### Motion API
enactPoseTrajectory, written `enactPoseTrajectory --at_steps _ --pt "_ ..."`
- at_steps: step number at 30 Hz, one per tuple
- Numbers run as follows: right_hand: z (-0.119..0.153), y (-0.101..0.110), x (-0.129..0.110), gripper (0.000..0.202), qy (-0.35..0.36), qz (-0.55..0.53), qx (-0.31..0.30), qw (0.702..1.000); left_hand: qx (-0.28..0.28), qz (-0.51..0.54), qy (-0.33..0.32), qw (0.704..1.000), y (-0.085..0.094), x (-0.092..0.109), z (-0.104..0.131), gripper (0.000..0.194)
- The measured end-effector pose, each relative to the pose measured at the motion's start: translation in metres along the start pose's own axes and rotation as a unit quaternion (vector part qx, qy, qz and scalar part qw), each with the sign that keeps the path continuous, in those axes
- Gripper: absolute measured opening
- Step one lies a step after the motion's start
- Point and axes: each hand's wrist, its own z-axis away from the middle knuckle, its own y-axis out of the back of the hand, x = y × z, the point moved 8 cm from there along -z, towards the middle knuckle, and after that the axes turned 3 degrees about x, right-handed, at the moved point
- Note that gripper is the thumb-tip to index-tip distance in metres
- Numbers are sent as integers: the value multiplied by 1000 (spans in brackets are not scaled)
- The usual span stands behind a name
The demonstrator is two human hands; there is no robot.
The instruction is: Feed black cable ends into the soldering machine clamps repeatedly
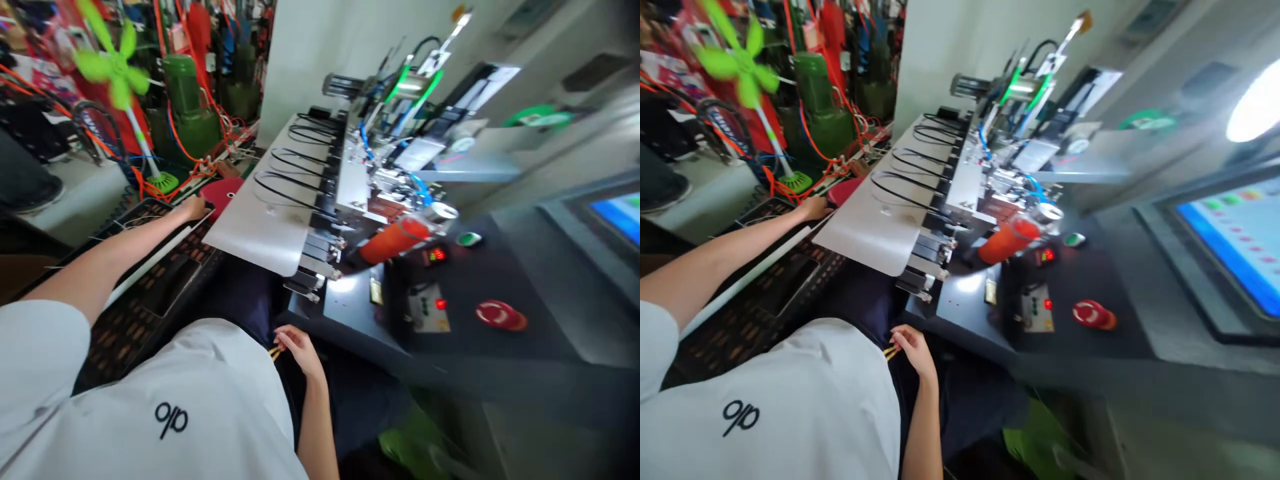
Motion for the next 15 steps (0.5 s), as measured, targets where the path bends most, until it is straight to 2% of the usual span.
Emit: enactPoseTrajectory --at_steps 3,7,12,15 --pt "2 18 4 42 5 -14 35 999 -7 6 11 1000 5 -1 -5 30" --pt "3 28 6 39 10 -21 46 999 11 29 12 999 12 1 -5 49" --pt "10 31 17 41 -10 -17 17 1000 42 84 24 995 17 -7 5 38" --pt "12 32 17 44 -14 -16 6 1000 59 131 -10 990 19 -5 13 37"
